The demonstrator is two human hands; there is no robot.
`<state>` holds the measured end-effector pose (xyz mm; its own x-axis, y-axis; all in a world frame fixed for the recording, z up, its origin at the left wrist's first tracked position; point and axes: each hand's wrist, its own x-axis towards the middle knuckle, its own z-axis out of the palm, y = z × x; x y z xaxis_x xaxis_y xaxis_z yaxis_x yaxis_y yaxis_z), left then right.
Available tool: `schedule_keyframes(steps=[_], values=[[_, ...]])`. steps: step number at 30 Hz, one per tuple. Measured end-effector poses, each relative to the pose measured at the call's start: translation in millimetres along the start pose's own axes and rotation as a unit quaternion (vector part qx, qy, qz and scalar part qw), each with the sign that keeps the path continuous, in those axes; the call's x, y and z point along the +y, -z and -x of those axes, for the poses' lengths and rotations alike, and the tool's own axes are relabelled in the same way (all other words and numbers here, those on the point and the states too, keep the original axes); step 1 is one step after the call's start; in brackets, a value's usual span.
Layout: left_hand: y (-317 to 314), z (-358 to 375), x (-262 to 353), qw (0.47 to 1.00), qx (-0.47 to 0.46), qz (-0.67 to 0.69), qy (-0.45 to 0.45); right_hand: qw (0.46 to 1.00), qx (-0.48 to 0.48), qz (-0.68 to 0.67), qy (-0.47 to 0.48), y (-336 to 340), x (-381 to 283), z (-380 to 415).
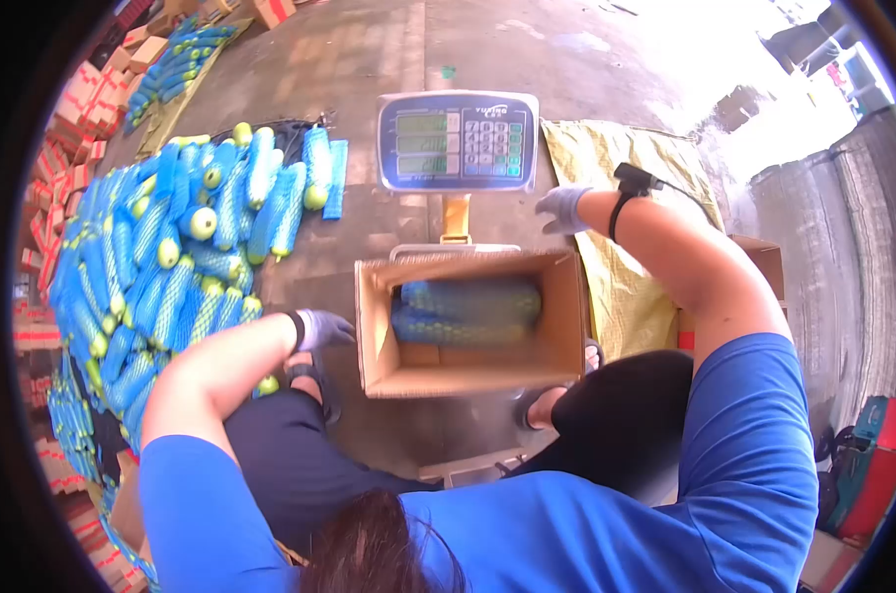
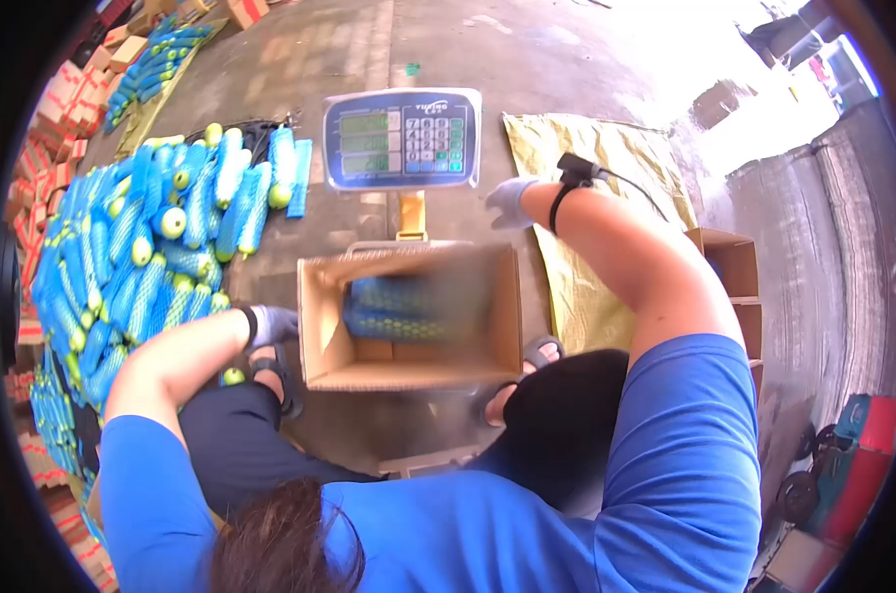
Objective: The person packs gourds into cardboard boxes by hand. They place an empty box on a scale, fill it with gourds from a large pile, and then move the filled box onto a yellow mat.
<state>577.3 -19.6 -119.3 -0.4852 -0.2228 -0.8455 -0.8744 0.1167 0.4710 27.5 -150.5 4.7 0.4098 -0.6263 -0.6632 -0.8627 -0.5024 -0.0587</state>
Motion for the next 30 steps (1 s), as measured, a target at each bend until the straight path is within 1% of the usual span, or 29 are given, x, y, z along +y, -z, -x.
schedule_keyframes(steps=[1, 2, 3, 4, 5, 7, 10, 14, 19, 24, 30], values=[[-22.4, -35.1, -19.7, 0.944, -0.064, 0.322, 0.021, 0.999, -0.001, -0.044, 0.024, 0.1, -9.3, -5.8], [-33.4, -47.6, -8.5, 0.914, -0.084, 0.397, 0.033, 0.991, 0.065, -0.089, 0.076, -9.2, -8.7, -21.9], [-40.3, -58.5, 8.1, 0.899, -0.100, 0.426, 0.037, 0.974, 0.128, -0.132, 0.130, -19.5, -9.4, -38.7], [-51.6, -67.4, 21.8, 0.884, -0.115, 0.452, 0.038, 0.977, 0.138, -0.110, 0.119, -6.8, -23.6, -37.5], [-57.2, -72.4, 31.3, 0.873, -0.127, 0.470, 0.036, 0.974, 0.149, -0.116, 0.121, -4.7, -29.9, -46.4], [-61.2, -78.7, 44.8, 0.855, -0.142, 0.498, 0.029, 0.969, 0.160, -0.136, 0.126, -7.6, -33.0, -61.1], [-44.9, -80.9, 58.4, 0.848, -0.145, 0.509, 0.016, 0.966, 0.179, -0.146, 0.118, -13.5, -39.8, -69.0], [-26.3, -80.9, 66.5, 0.851, -0.146, 0.505, -0.002, 0.961, 0.199, -0.164, 0.098, -17.2, -52.3, -74.6], [-8.5, -77.3, 60.5, 0.859, -0.146, 0.490, -0.022, 0.953, 0.231, -0.185, 0.067, -13.6, -66.6, -81.2], [18.0, -53.3, 36.0, 0.867, -0.118, 0.483, -0.035, 0.938, 0.270, -0.211, 0.043, 11.1, -90.9, -105.9], [42.6, -8.6, -26.3, 0.872, -0.069, 0.483, -0.038, 0.919, 0.316, -0.232, 0.046, 71.0, -140.9, -181.0]])
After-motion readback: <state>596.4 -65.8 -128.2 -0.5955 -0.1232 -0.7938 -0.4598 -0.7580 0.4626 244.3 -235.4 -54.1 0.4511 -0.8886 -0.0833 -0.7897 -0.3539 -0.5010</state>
